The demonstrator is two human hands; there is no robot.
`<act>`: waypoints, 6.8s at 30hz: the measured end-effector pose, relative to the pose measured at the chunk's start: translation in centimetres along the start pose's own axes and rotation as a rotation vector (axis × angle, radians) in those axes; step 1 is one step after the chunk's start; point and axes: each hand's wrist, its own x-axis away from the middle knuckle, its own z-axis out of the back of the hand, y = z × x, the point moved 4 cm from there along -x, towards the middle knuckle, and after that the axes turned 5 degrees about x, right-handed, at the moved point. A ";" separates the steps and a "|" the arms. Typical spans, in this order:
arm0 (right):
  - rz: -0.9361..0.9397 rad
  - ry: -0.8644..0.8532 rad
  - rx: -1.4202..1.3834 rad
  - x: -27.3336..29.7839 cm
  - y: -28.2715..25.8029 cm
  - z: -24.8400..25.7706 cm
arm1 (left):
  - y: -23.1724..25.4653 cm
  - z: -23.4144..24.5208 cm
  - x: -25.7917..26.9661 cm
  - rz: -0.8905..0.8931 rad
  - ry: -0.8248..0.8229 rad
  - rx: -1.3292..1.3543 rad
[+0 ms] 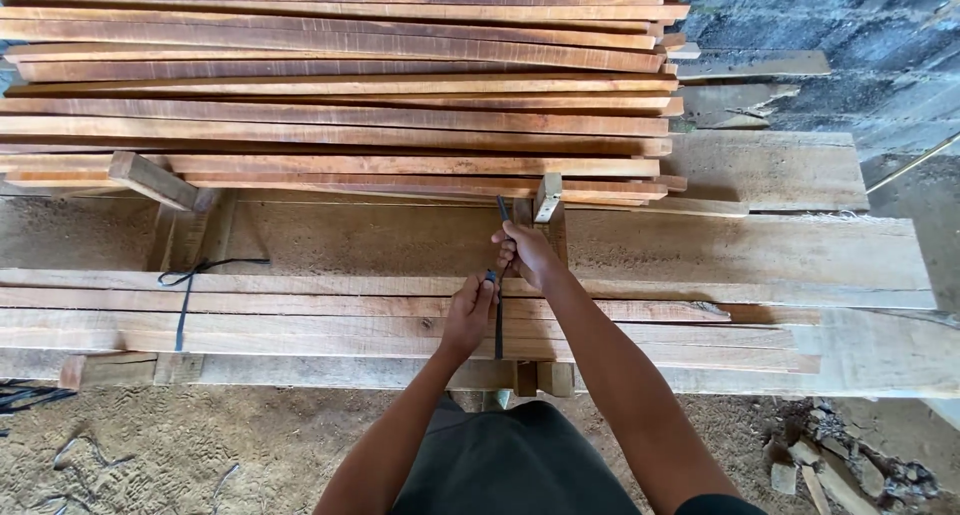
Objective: Bundling multiple thin wood strips together using rubber ties.
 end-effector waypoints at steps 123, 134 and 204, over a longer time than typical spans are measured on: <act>0.210 0.561 0.616 -6.3 1.9 -2.7 | 2.0 -0.1 -2.8 0.295 0.034 0.323; 0.285 0.659 0.572 -3.7 -0.7 -3.4 | 1.1 -1.3 -0.9 0.150 -0.024 0.250; 0.278 -0.307 1.173 10.0 -3.2 -2.8 | -1.3 2.2 -1.4 0.019 0.040 -1.121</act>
